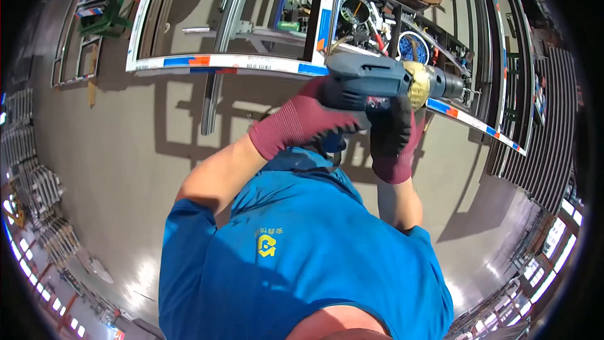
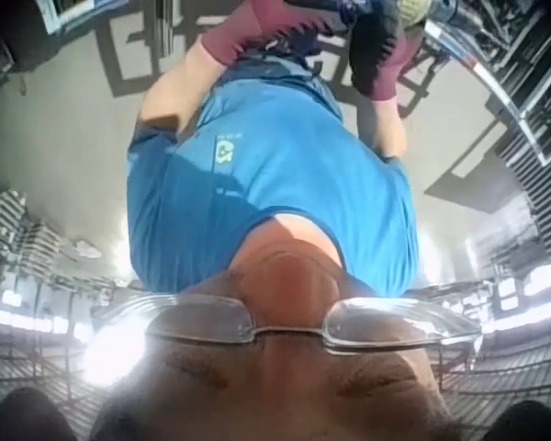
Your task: The recorder is assembling and securing large metal frames using power tools and hand tools.
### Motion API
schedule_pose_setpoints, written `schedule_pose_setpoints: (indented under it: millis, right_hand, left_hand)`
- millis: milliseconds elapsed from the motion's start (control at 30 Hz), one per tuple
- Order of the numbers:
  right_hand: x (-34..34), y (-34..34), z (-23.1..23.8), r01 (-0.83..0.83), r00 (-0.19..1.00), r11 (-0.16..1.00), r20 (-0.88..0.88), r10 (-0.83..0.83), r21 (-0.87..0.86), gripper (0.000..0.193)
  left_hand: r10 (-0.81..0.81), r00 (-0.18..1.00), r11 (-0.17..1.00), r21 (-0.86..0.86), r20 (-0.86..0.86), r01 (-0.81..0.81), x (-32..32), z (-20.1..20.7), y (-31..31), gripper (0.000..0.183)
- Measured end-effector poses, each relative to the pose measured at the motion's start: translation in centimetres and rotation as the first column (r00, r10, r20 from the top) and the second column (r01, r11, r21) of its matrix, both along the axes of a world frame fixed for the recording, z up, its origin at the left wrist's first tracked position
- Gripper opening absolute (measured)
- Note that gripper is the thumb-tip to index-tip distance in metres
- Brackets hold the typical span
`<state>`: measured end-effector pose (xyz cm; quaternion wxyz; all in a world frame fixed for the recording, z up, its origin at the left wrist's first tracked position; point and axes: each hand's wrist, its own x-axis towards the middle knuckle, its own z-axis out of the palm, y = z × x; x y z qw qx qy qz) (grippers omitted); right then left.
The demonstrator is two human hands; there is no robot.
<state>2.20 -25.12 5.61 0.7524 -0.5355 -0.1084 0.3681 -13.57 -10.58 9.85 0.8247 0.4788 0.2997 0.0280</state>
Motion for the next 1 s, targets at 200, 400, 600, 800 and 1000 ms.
schedule_pose_setpoints:
  millis: [200,400,600,800,1000]
  right_hand:
    - [4.4,13.0,1.1,-0.092,0.989,0.952,-0.083,0.12,0.291,0.047]
    - [6.7,25.8,-1.3,-0.231,0.828,0.923,0.436,0.353,-0.308,0.079]
    - [12.8,33.0,-11.9,0.025,0.548,0.732,0.622,0.559,-0.681,0.075]
    - [13.5,34.5,-16.2,-0.095,0.753,0.768,0.459,0.472,-0.633,0.061]
    - [12.9,35.0,-14.5,-0.098,0.764,0.725,0.416,0.494,-0.682,0.056]
  left_hand:
    - [0.044,0.976,0.863,0.484,0.214,-0.145,1.2,-0.3,11.1,0.025]
    - [0.347,0.928,0.938,-0.03,0.133,-0.346,-3.3,-3.2,29.9,0.036]
    - [0.323,0.946,0.93,-0.186,-0.001,-0.318,-2.4,-9.3,39.4,0.036]
    - [0.254,0.964,0.913,-0.311,-0.075,-0.265,-0.8,-16.5,44.2,0.034]
    - [0.285,0.953,0.918,-0.258,-0.1,-0.301,0.4,-23.4,46.5,0.037]
